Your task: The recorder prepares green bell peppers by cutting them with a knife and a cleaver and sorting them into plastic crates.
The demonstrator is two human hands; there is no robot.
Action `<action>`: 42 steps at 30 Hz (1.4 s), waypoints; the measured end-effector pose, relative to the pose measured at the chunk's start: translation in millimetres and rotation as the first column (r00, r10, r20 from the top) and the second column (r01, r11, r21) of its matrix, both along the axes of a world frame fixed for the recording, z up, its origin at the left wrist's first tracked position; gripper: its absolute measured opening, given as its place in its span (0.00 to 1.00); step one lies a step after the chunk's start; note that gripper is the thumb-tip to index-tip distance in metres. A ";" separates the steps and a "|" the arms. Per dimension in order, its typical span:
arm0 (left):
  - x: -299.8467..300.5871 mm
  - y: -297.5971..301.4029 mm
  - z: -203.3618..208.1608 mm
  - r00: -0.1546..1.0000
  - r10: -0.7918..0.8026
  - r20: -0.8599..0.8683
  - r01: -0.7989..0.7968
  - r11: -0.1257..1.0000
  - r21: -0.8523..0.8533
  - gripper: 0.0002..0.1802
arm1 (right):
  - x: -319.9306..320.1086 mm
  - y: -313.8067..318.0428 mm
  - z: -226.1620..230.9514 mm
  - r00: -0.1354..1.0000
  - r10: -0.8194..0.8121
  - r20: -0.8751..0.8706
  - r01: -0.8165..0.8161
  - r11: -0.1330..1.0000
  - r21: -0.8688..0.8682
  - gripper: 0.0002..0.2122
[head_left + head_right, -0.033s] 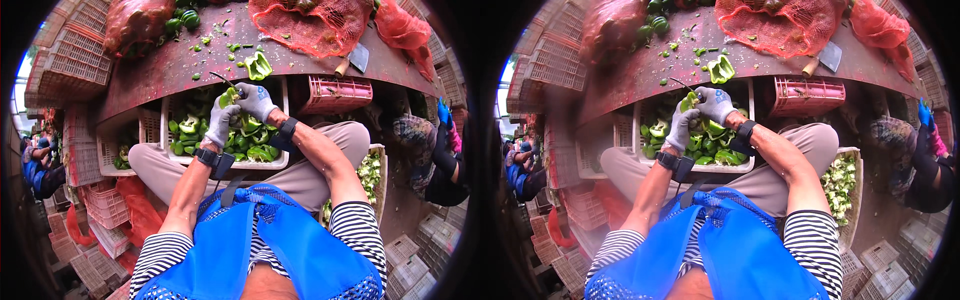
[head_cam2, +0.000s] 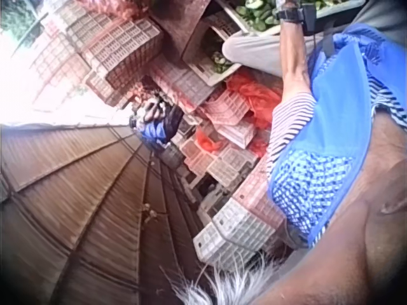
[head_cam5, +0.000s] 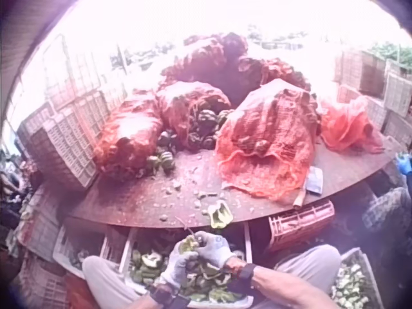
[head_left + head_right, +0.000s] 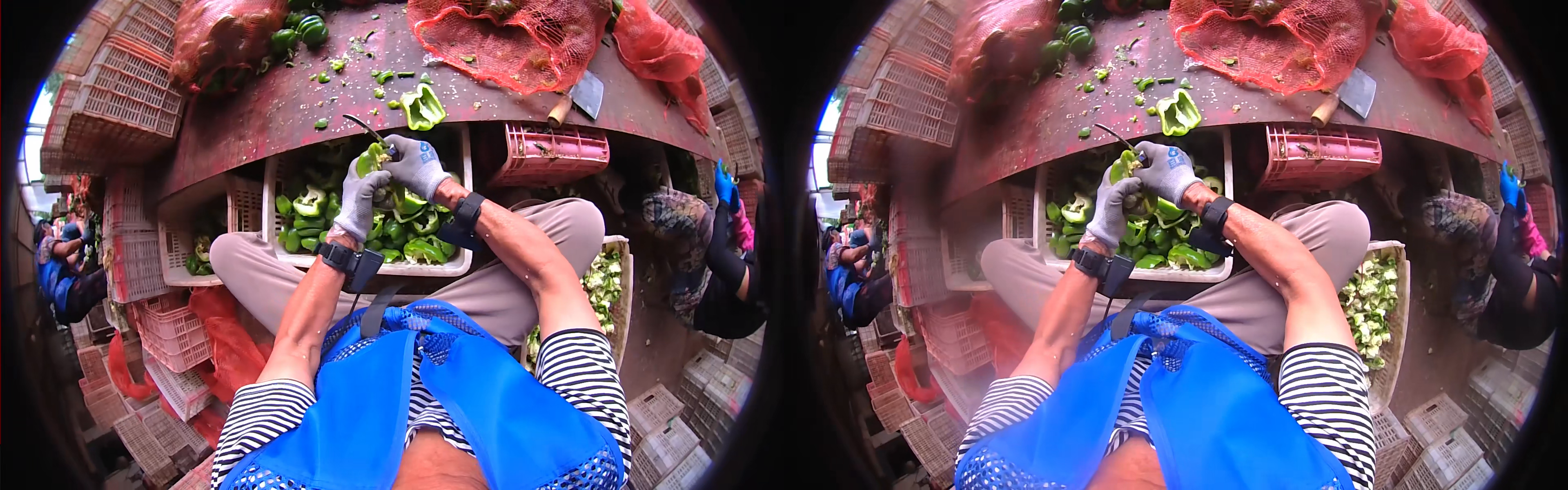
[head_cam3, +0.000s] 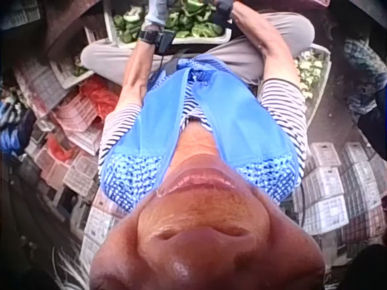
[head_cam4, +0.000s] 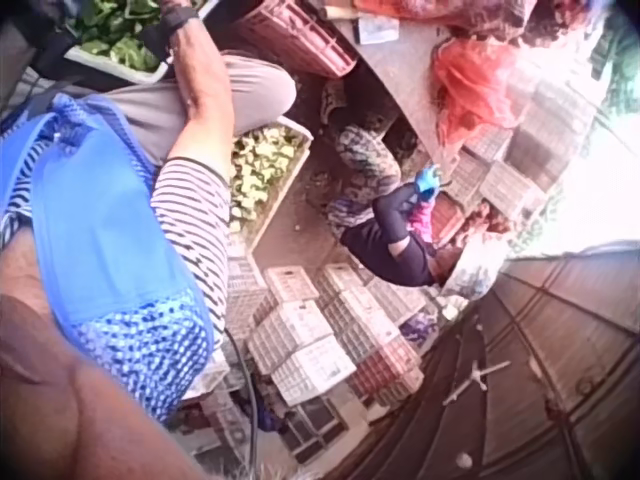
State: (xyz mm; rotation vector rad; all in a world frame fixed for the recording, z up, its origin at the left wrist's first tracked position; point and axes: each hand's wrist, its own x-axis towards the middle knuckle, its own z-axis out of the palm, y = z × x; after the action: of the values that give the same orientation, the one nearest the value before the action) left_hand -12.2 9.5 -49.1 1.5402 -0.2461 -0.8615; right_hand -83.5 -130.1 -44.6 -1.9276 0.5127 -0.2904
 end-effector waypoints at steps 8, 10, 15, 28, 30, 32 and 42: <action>15.2 42.1 33.3 0.937 -0.276 -0.215 0.179 0.906 -0.383 0.28 | -3.9 -8.5 7.3 0.993 0.039 0.114 -0.118 0.486 0.866 0.09; 24.0 46.2 39.3 0.931 -0.363 -0.035 0.358 0.929 -0.095 0.31 | -4.8 -7.9 12.5 0.994 0.068 0.088 -0.088 0.966 0.243 0.11; 65.0 59.8 29.0 0.712 -0.499 0.494 0.060 0.744 0.666 0.38 | -21.8 -16.2 41.9 0.998 -0.043 0.056 0.038 0.995 0.087 0.15; 77.7 15.1 -26.4 0.355 -0.342 0.870 -0.215 0.876 0.432 0.18 | -56.4 -62.4 86.0 0.864 -0.357 0.355 0.191 0.885 0.426 0.11; 58.4 -19.3 -4.8 0.174 -0.393 0.903 -0.040 0.913 0.405 0.24 | -56.9 -76.3 90.1 0.756 -0.490 0.434 0.199 0.803 0.561 0.10; 41.4 -55.1 7.3 -0.056 -0.448 0.892 0.029 0.893 0.450 0.31 | -60.6 -86.0 92.1 0.749 -0.537 0.389 0.239 0.766 0.597 0.10; 67.8 -74.9 39.0 0.796 -0.526 0.299 0.492 0.850 0.187 0.14 | -68.1 -105.5 91.6 0.746 -0.533 0.398 0.272 0.790 0.549 0.11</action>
State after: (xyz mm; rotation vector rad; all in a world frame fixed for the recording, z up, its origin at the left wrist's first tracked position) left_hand 55.6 -65.4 -10.0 1.7456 -0.9230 -1.0286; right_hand -151.6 -235.6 47.0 -1.1654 0.5666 -0.8964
